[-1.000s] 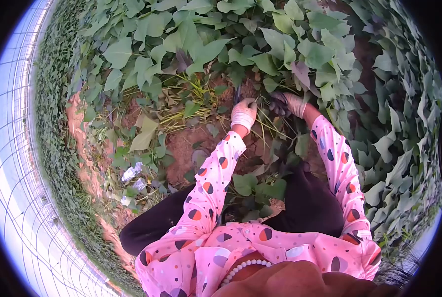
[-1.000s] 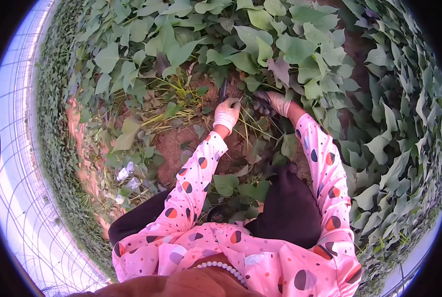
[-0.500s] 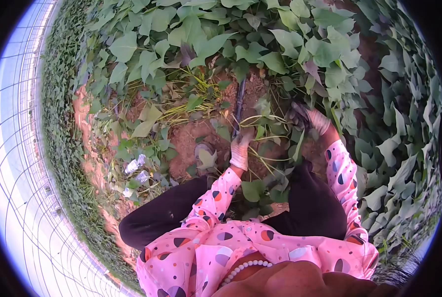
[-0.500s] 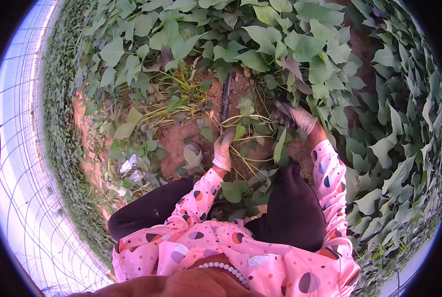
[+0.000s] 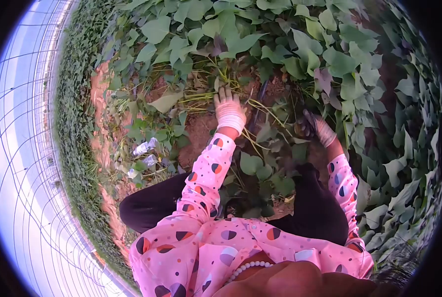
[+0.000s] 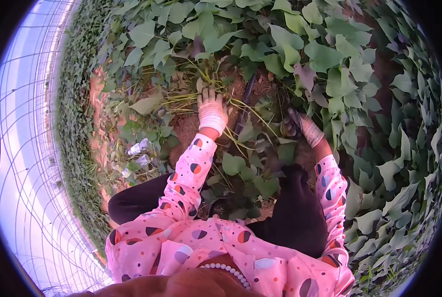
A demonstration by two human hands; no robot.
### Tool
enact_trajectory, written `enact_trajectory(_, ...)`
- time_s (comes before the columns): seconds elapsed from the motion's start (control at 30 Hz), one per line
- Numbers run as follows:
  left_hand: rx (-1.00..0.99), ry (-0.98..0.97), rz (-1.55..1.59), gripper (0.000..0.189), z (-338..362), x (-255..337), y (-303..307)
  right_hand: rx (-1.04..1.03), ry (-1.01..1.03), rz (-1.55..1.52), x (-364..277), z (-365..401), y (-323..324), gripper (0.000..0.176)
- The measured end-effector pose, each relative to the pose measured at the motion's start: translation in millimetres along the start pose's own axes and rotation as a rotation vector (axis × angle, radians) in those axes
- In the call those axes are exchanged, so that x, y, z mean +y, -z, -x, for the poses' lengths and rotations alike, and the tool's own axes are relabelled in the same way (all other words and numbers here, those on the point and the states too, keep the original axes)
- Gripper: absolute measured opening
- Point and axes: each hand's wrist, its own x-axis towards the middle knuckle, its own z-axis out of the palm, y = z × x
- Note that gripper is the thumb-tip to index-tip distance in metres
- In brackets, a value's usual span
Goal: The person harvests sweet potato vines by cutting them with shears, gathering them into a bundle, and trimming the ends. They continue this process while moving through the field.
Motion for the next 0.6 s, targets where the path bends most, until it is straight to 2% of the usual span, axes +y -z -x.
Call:
enact_trajectory(0.03,-0.095,0.039,-0.034,0.051,7.4,-11.9,-7.1,0.018,-0.012,0.155,4.2,-1.9,3.7,0.054)
enact_trajectory(0.13,-0.337,0.118,-0.02,0.065,48.0,-25.7,-40.2,-0.019,0.005,0.179,0.4,-0.1,-6.2,0.058)
enact_trajectory(0.17,-0.381,0.14,0.101,0.07,61.6,-27.6,-55.7,-0.041,0.029,0.176,1.9,-3.3,-9.2,0.056)
enact_trajectory(0.2,-0.4,0.182,0.227,0.069,71.6,-26.3,-58.4,-0.048,0.023,0.174,1.3,-4.1,-15.0,0.056)
enact_trajectory(0.27,-0.495,0.193,0.331,0.066,84.6,-21.8,-65.9,-0.074,0.136,0.243,-3.9,-7.8,-25.3,0.056)
enact_trajectory(0.3,-0.494,0.201,0.336,0.066,91.1,-19.3,-75.6,-0.103,0.259,0.47,2.4,-21.6,-20.4,0.052)
enact_trajectory(0.33,-0.474,0.154,0.338,0.059,96.0,-18.8,-87.3,-0.109,0.262,0.475,-10.3,-24.0,-26.0,0.052)
enact_trajectory(0.37,-0.453,0.104,0.337,0.053,99.8,-20.6,-97.9,-0.108,0.257,0.71,-23.0,-26.4,-32.8,0.052)
enact_trajectory(0.4,-0.452,0.107,0.334,0.053,101.7,-19.8,-88.3,-0.105,0.249,0.94,-37.7,-27.7,-42.4,0.051)
enact_trajectory(0.43,-0.493,0.067,0.346,0.05,103.4,-14.8,-66.5,-0.106,0.201,0.964,-51.0,-33.3,-51.0,0.048)
enact_trajectory(0.47,-0.531,0.025,0.357,0.048,103.2,-9.2,-44.7,-0.158,0.427,1.134,-51.6,-46.7,-53.2,0.05)
enact_trajectory(0.5,-0.5,0.04,0.375,0.04,103.8,-6.1,-26.3,-0.167,0.415,1.201,-45.6,-74.2,-55.0,0.051)
enact_trajectory(0.53,-0.501,0.041,0.37,0.04,99.5,-4.1,-5.6,-0.177,0.401,1.268,-40.4,-96.7,-56.1,0.052)
enact_trajectory(0.57,-0.554,0.033,0.408,0.036,92.7,-2.9,16.6,-0.178,0.405,1.265,-49.9,-100.6,-63.9,0.052)
enact_trajectory(0.6,-0.606,0.026,0.446,0.032,86.8,-1.2,39.6,-0.155,0.312,1.264,-66.2,-100.7,-79.8,0.053)
